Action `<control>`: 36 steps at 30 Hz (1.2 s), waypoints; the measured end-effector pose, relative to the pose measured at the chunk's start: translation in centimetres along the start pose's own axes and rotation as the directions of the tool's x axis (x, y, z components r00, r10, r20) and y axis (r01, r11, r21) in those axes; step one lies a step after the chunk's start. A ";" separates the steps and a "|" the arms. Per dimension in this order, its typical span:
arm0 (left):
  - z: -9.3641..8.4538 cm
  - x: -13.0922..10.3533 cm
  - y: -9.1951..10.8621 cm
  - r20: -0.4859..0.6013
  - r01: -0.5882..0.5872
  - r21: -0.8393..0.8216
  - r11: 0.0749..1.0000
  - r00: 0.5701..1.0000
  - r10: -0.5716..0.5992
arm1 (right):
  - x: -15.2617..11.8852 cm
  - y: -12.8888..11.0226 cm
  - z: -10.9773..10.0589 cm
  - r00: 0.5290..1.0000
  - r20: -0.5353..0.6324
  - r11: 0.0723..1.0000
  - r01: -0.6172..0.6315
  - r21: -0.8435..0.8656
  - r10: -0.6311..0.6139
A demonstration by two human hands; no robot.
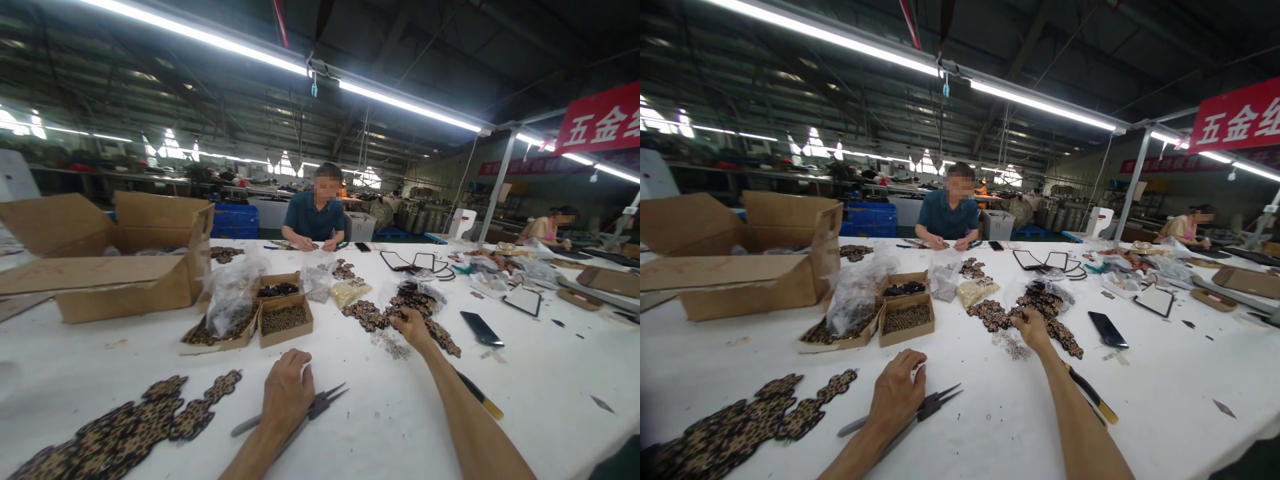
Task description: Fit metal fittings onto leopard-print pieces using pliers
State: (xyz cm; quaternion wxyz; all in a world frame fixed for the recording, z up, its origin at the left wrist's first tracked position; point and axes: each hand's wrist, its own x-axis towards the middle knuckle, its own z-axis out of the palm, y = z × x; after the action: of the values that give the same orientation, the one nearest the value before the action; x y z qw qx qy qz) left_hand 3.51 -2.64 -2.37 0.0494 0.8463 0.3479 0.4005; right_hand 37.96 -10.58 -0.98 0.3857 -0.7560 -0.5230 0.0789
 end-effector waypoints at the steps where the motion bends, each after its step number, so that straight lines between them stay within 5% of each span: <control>1: -0.1 0.0 0.2 -0.005 0.000 -0.031 1.000 1.000 0.000 | -0.2 -0.7 0.6 1.000 0.008 0.998 0.028 0.050 -0.028; 4: -0.8 -0.2 1.1 0.009 -0.005 -0.159 0.987 1.000 0.007 | -1.2 -3.0 2.9 0.993 0.041 0.954 0.092 0.285 -0.108; 8: -1.8 -0.4 2.7 0.074 0.043 -0.376 0.925 0.997 -0.016 | -3.1 -6.6 5.3 0.964 0.123 0.685 0.076 0.725 -0.237; 12: -1.8 -0.6 3.7 0.160 0.209 -0.576 0.790 0.977 -0.142 | -5.4 -9.7 6.4 0.909 0.247 0.603 0.005 0.798 -0.335; 16: -1.2 -0.7 3.6 0.266 0.295 -0.715 0.634 0.953 -0.144 | -7.2 -11.2 7.8 0.863 0.310 0.565 -0.036 0.824 -0.398; 20: -0.6 -0.3 2.6 0.329 0.391 -0.758 0.522 0.920 -0.212 | -6.0 -9.5 7.8 0.881 0.307 0.677 0.020 0.736 -0.360; 24: -0.3 0.5 1.3 0.306 0.448 -0.744 0.495 0.888 -0.344 | -3.1 -5.1 3.9 0.971 0.109 0.913 0.159 0.375 -0.213; 28: 0.1 0.7 0.9 0.337 0.485 -0.796 0.360 0.851 -0.402 | -2.1 -1.9 0.6 0.968 0.172 0.961 0.140 0.241 -0.184; 36: 0.4 0.0 1.0 0.356 0.477 -0.821 0.313 0.857 -0.372 | -3.5 -2.5 4.2 0.916 0.334 0.974 0.207 0.086 -0.224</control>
State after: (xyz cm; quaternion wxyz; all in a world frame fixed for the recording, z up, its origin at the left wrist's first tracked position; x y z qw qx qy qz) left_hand 4.33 -3.27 -2.24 0.6058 0.5873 0.2910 0.4510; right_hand 32.43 -11.04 -3.20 0.3138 -0.6589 -0.6600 0.1785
